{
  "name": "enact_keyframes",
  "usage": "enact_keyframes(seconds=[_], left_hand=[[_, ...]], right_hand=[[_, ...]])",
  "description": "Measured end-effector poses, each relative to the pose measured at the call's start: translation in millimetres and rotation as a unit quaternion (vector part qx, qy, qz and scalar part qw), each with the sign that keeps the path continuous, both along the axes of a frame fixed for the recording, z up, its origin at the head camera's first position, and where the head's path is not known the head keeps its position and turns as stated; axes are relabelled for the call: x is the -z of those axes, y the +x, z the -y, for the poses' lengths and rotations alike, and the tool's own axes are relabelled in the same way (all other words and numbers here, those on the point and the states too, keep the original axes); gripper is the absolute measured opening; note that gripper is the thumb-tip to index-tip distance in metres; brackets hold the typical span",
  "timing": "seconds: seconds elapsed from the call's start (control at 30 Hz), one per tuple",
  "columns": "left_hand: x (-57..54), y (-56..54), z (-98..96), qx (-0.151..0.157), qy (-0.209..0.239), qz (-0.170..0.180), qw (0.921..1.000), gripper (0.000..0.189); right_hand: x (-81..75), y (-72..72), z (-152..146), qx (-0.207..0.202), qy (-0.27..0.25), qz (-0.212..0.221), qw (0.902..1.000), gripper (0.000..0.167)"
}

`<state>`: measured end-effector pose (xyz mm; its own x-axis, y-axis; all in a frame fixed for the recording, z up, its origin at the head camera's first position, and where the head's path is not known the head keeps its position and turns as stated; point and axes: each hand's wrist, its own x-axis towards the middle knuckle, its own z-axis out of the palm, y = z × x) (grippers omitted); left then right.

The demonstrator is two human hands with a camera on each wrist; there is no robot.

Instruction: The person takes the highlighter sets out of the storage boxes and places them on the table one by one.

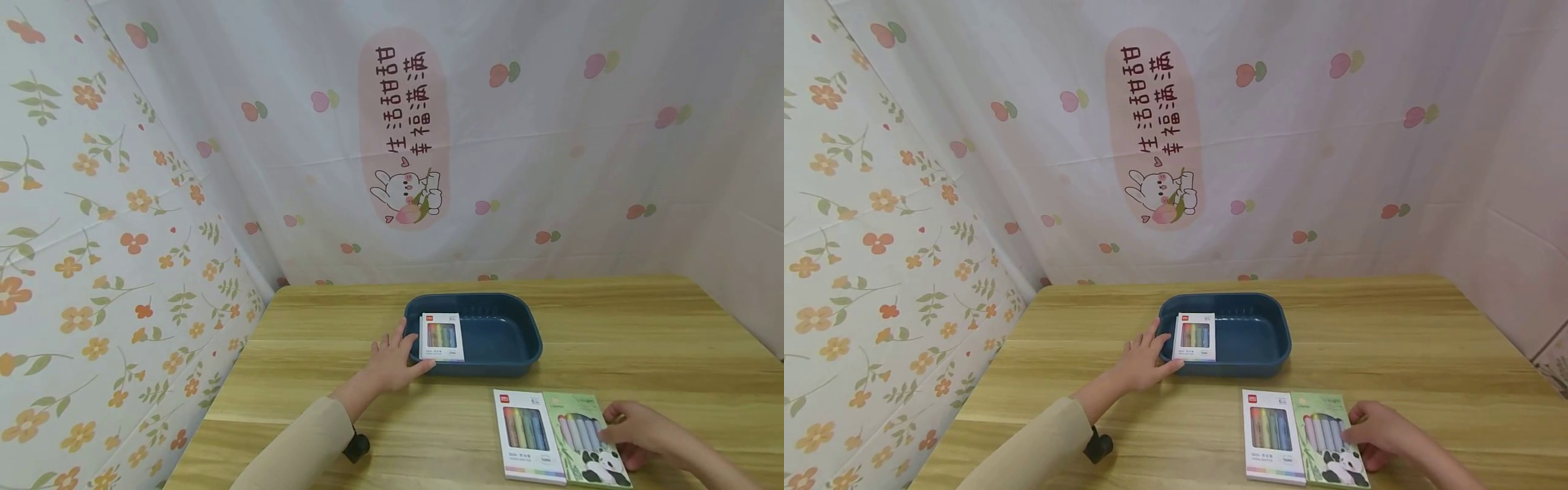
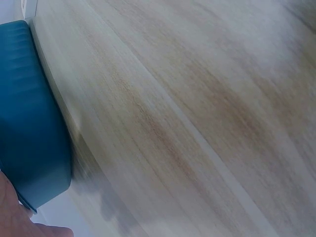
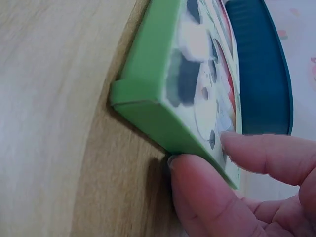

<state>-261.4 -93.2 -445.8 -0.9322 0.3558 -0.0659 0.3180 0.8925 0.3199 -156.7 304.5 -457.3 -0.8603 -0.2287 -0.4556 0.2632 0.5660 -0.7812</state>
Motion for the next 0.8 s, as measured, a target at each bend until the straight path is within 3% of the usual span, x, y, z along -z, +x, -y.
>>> enact_keyframes(seconds=[0.27, 0.57, 0.8], left_hand=[[-0.6, 0.6, -0.5, -0.001, 0.000, 0.003, 1.0000, 0.079], [0.1, 0.8, 0.5, 0.002, 0.005, 0.001, 1.0000, 0.080], [0.3, 0.8, 0.5, 0.003, 0.005, 0.001, 1.0000, 0.080]], right_hand=[[-1.6, 0.3, -0.4, -0.002, 0.011, -0.001, 0.9999, 0.025], [-2.8, -4.8, 9.9, 0.036, 0.101, 0.010, 0.9941, 0.024], [-4.5, -5.3, 11.9, 0.023, 0.096, 0.003, 0.9952, 0.024]])
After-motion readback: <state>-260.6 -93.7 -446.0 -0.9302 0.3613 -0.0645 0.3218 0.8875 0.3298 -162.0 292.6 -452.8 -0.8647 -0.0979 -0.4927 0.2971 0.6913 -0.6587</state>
